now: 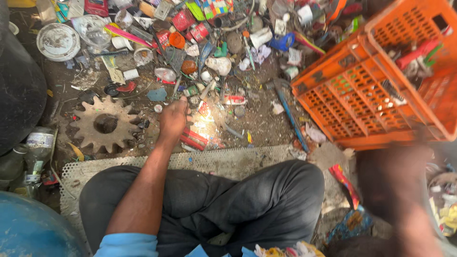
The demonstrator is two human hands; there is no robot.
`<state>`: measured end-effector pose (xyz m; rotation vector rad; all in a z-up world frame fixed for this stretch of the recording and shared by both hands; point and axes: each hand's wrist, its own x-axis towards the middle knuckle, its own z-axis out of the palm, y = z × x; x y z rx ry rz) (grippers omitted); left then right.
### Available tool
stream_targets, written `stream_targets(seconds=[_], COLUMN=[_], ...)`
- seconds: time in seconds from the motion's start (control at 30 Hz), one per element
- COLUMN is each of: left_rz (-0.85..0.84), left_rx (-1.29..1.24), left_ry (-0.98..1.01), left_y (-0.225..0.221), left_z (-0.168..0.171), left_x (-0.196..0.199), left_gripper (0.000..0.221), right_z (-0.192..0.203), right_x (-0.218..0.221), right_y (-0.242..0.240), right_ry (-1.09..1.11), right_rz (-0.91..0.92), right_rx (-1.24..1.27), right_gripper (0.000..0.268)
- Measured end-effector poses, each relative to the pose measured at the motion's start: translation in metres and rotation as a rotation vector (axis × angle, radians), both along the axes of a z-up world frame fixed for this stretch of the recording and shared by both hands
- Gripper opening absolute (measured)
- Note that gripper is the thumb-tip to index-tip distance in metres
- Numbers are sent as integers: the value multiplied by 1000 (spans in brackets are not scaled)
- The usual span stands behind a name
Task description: The person sorts through a pile of scrap materials, picking up various metal and plastic components and placing them into different containers.
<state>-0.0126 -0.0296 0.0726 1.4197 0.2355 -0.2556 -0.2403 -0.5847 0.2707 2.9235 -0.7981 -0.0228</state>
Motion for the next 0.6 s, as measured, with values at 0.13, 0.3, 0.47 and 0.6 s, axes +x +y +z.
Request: stream_targets(seconds=[0.13, 0.3, 0.47, 0.6], left_rz=[-17, -7, -21, -304], left_rx=[46, 326, 171, -525], left_ry=[-119, -67, -92, 192], left_y=[4, 23, 12, -11], left_z=[-17, -15, -16, -28], left_x=[-8, -14, -9, -8], left_gripper=[50, 47, 39, 26], right_z=[-153, -208, -145, -115], right_x=[141, 209, 202, 175], right_y=[162, 328, 340, 362], right_ry=[-183, 390, 269, 178], right_rz=[1155, 448, 334, 250], right_rx=[305, 294, 420, 533], right_gripper=[30, 36, 35, 31])
